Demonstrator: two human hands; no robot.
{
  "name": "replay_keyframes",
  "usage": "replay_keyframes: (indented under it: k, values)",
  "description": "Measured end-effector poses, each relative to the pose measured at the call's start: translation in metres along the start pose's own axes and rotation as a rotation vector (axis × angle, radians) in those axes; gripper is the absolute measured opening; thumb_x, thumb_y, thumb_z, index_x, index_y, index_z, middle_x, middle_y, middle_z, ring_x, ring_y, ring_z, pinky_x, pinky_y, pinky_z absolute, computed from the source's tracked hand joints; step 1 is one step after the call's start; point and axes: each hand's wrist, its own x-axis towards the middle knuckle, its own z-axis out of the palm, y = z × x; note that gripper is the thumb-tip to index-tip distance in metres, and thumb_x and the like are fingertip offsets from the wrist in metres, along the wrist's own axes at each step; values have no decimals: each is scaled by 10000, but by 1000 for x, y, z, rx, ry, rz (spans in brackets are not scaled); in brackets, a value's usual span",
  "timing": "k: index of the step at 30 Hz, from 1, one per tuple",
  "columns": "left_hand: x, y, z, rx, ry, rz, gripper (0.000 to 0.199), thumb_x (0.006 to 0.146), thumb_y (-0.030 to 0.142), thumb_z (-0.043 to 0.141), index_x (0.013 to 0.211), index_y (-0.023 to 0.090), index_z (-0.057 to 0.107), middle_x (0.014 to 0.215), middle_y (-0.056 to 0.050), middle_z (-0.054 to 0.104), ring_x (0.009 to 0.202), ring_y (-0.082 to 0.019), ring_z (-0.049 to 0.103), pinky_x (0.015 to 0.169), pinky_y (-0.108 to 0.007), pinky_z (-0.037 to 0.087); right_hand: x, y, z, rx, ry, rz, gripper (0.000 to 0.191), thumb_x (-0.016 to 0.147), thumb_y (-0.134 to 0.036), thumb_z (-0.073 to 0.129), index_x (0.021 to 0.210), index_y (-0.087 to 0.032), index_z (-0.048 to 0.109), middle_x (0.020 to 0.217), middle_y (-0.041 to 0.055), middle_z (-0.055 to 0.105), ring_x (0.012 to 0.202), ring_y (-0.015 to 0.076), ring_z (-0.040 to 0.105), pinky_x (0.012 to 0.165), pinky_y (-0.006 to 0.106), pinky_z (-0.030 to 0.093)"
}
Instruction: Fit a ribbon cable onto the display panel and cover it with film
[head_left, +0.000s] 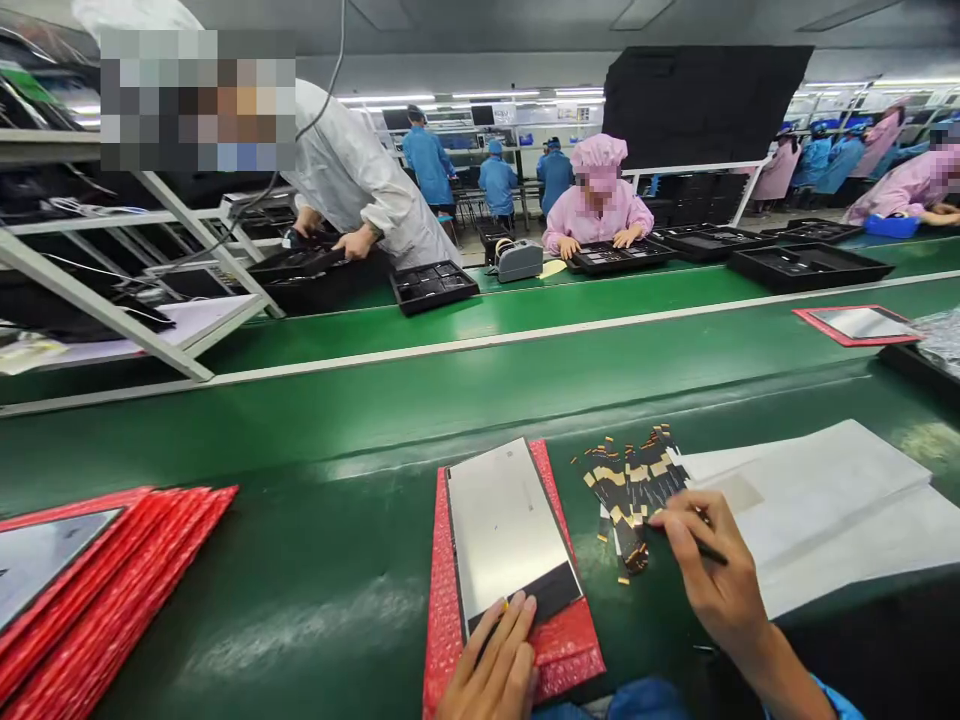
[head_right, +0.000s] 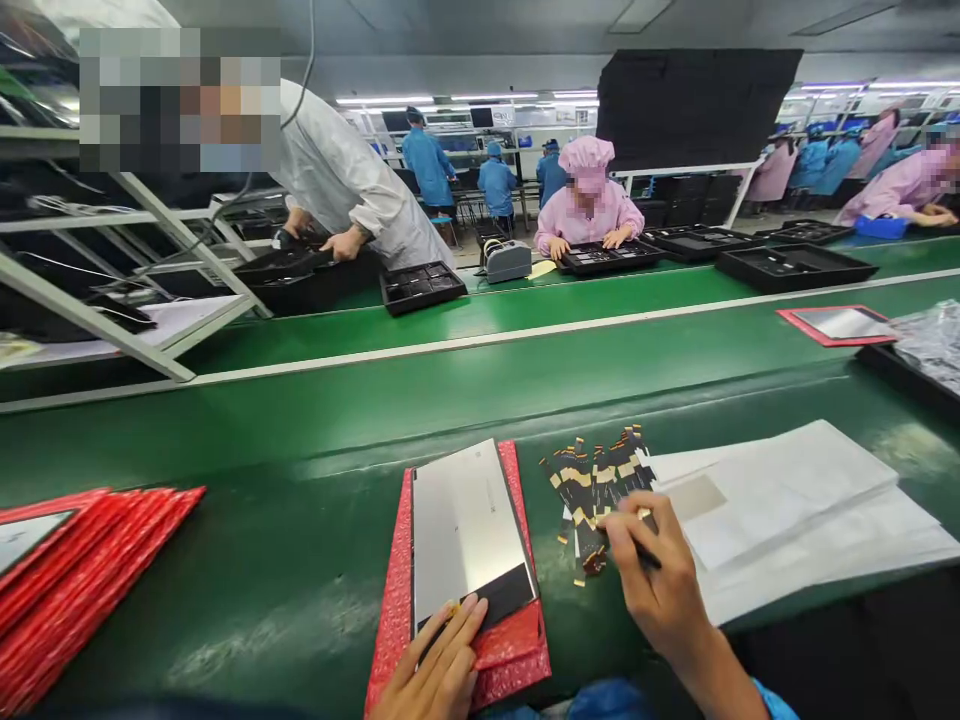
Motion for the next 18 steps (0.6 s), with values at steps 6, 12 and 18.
replay_keyframes:
  k: [6, 12, 18]
  values:
    - [7, 4, -13, 7, -17, -22, 244, 741, 425, 683, 974, 379, 739, 1140, 2, 748, 1208, -213, 658, 832, -347, 706, 41, 18, 7, -240, -589, -6, 149, 931, -379, 449, 1023, -339, 560, 922, -32, 733, 790, 221, 725, 668, 316, 522]
    - [-17, 1, -30, -123, 5, -263, 507, 816, 463, 602, 1314, 374, 588, 1174, 14, 735, 1173, -229, 679, 785, -376, 714, 47, 38, 21, -349, -786, 102, 332, 782, -587, 661, 840, -265, 606, 692, -20, 714, 630, 233, 691, 531, 242, 333]
    - [-18, -6, -53, -138, -69, -660, 476, 812, 320, 673, 1263, 450, 598, 1092, 3, 750, 1115, -270, 694, 781, -449, 691, 55, 47, 24, -223, -915, 204, 377, 745, -611, 630, 697, -238, 604, 557, -64, 629, 514, 141, 597, 475, 206, 345]
